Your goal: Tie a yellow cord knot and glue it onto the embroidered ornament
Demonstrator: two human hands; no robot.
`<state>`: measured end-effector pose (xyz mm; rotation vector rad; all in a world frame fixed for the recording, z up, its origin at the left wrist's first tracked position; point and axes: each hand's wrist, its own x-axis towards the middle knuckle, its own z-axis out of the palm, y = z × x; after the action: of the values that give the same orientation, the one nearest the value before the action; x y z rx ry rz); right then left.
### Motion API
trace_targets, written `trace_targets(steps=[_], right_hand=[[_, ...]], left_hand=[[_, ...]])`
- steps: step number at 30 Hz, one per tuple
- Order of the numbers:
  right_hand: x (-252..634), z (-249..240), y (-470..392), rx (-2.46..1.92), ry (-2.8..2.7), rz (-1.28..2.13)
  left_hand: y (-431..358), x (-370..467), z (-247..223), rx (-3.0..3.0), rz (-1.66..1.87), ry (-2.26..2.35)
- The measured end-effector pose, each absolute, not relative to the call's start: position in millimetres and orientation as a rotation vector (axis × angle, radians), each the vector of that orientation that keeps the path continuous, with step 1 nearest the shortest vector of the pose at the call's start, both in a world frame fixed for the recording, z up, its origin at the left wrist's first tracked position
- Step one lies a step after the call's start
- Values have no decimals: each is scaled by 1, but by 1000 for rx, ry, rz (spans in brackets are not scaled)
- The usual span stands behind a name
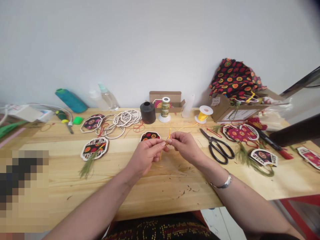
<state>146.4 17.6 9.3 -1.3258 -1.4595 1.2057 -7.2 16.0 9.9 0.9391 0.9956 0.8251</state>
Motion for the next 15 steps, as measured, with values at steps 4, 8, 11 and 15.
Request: trace_targets(steps=[4,8,11,15], right_hand=[[149,9,19,-1352,-1559,1010],[150,10,19,-1366,-1609,875],[150,12,19,-1367,-1612,863],[150,14,18,-1383,-1552,947]], left_hand=[[17,-9,9,1045,845,1110],[16,-10,7,1086,905,1111],[15,-10,6,1040,879,1007],[13,-6,7,1044,732,976]])
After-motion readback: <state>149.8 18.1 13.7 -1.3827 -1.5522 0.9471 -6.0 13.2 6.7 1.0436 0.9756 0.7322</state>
